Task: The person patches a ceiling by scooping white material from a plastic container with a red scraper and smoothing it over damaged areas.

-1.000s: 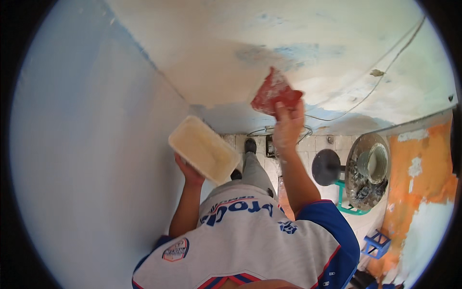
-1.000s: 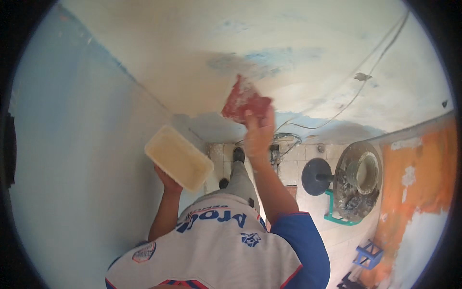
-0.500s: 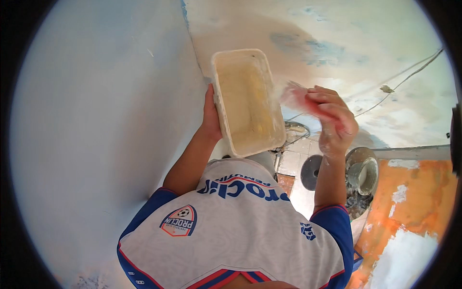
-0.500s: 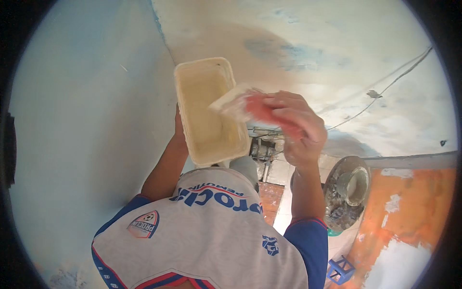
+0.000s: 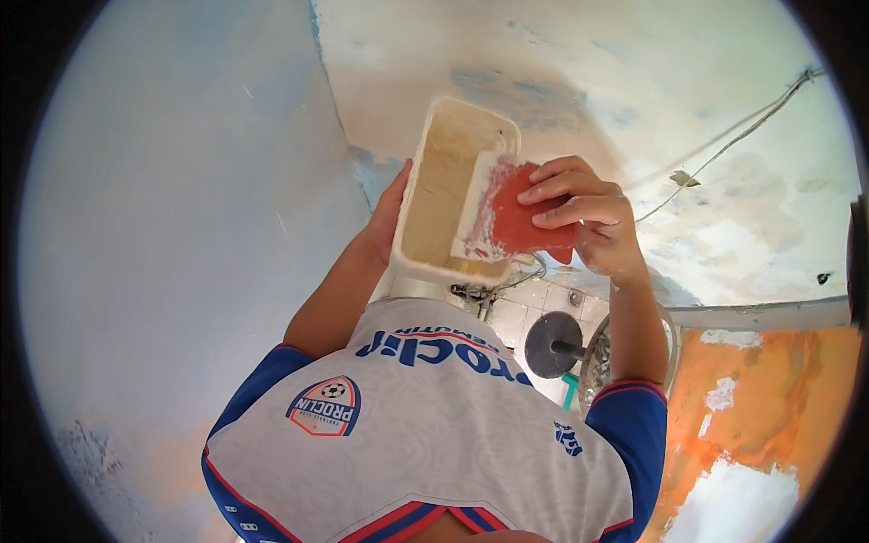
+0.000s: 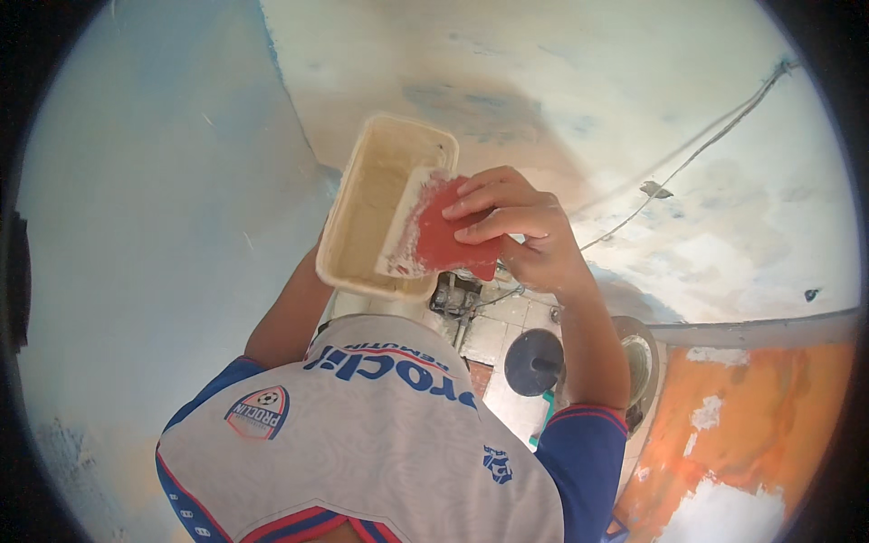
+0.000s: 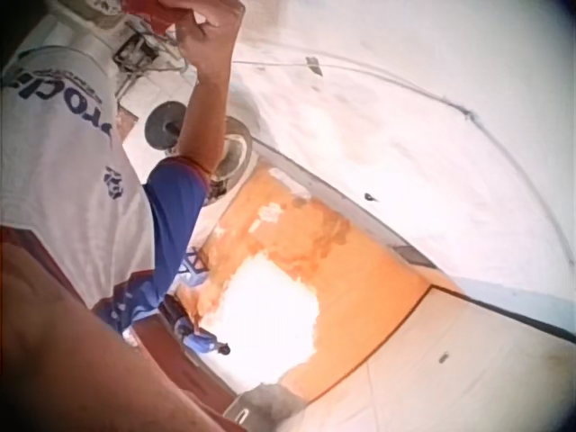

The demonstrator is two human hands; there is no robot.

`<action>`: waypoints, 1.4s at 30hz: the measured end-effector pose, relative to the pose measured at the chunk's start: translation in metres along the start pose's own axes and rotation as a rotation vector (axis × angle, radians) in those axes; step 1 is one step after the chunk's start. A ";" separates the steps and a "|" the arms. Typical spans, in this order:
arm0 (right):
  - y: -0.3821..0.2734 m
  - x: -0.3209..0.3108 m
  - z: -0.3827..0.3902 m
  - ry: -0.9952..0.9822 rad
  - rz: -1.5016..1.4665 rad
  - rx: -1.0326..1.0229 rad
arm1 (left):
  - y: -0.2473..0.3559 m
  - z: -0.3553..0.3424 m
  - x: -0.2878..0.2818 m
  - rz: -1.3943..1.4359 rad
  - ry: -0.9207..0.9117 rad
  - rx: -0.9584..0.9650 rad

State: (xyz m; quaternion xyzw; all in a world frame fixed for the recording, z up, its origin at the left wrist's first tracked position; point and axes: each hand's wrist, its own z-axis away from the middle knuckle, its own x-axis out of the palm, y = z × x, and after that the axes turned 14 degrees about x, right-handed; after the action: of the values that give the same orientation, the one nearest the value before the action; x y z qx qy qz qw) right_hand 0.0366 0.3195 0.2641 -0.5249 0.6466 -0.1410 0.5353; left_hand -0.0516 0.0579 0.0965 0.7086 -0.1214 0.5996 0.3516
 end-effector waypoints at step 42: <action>-0.003 -0.119 0.130 0.353 -0.644 0.569 | -0.160 0.033 0.055 -0.210 0.312 0.263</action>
State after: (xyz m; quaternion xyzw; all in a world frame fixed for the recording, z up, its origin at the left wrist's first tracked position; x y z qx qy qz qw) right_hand 0.1329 0.4667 0.2810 -0.4990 0.4676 -0.5592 0.4687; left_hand 0.0824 0.1660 0.0906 0.6559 0.0882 0.6726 0.3311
